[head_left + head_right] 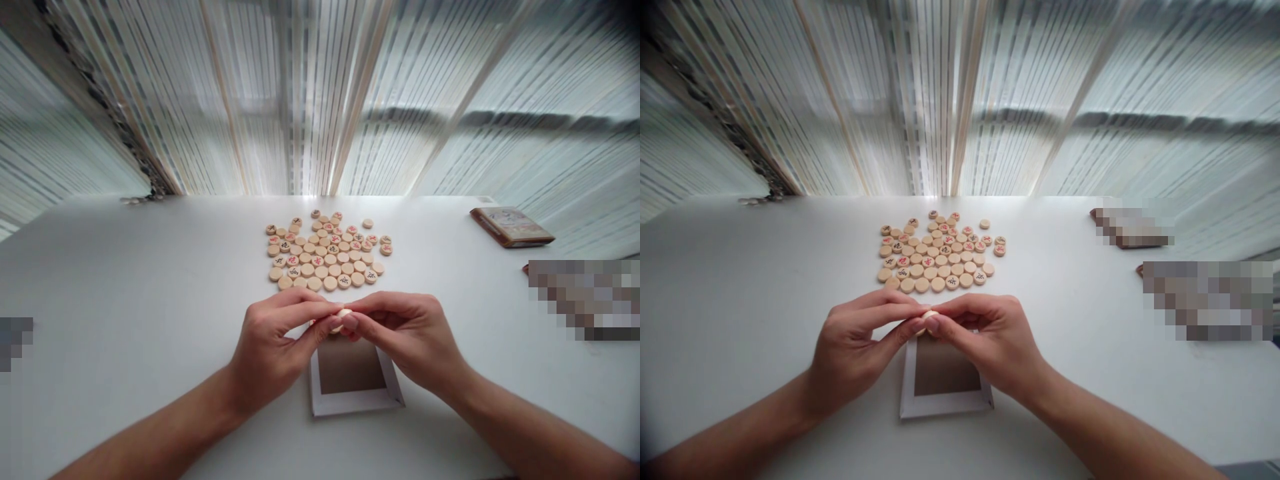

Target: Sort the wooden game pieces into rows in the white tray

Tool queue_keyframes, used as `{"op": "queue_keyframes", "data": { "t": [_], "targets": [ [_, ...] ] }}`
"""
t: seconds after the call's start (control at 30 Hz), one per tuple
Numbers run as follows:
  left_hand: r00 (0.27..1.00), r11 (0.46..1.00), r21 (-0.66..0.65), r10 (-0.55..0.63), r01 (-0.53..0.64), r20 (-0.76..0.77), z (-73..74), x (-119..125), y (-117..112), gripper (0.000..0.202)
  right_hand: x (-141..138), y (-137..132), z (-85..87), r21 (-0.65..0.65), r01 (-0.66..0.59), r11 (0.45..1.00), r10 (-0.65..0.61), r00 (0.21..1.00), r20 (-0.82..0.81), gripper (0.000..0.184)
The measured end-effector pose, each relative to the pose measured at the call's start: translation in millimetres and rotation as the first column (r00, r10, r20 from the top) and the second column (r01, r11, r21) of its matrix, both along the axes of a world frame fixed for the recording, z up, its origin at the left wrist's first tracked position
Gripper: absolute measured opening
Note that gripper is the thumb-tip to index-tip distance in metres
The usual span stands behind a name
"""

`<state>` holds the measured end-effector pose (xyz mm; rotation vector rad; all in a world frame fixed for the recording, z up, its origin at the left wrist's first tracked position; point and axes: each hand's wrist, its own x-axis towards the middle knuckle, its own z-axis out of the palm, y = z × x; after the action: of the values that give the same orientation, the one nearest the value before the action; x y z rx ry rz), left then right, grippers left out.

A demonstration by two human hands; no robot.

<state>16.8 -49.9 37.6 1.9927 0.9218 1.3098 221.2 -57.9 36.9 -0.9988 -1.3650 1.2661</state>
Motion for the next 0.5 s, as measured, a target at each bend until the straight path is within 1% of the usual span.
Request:
{"op": "queue_keyframes", "data": {
  "t": [0.07, 0.17, 0.3, 0.4, 0.5],
  "targets": [
    [1.0, 1.0, 0.007, 0.004, -0.004, -0.001, 0.7, 0.3, -0.6, 0.018, -0.9, -0.4, 0.8, -0.029, -0.019, 0.999, 0.019, 0.999, -0.026, 0.019],
    [1.0, 0.999, -0.033, -0.008, 0.008, 0.011, 2.9, 1.0, -0.8, 0.018, -0.7, 0.3, 1.7, -0.067, -0.04, 0.997, 0.038, 0.999, -0.032, 0.019],
    [0.998, 0.982, -0.186, -0.019, 0.029, 0.057, 1.8, 2.1, -0.7, 0.016, 1.2, 3.5, 2.2, -0.14, -0.078, 0.987, 0.074, 0.997, -0.038, 0.027],
    [0.983, 0.938, -0.338, -0.006, 0.07, 0.186, -2.9, 3.7, -1.1, 0.02, 2.8, 5.6, 1.4, -0.186, -0.107, 0.977, 0.094, 0.993, -0.073, 0.028],
    [0.948, 0.881, -0.442, -0.023, 0.17, 0.318, -5.2, 5.6, -0.7, 0.024, 4.0, 6.5, -0.5, -0.221, -0.137, 0.966, 0.108, 0.984, -0.139, 0.029]
  ]
}}
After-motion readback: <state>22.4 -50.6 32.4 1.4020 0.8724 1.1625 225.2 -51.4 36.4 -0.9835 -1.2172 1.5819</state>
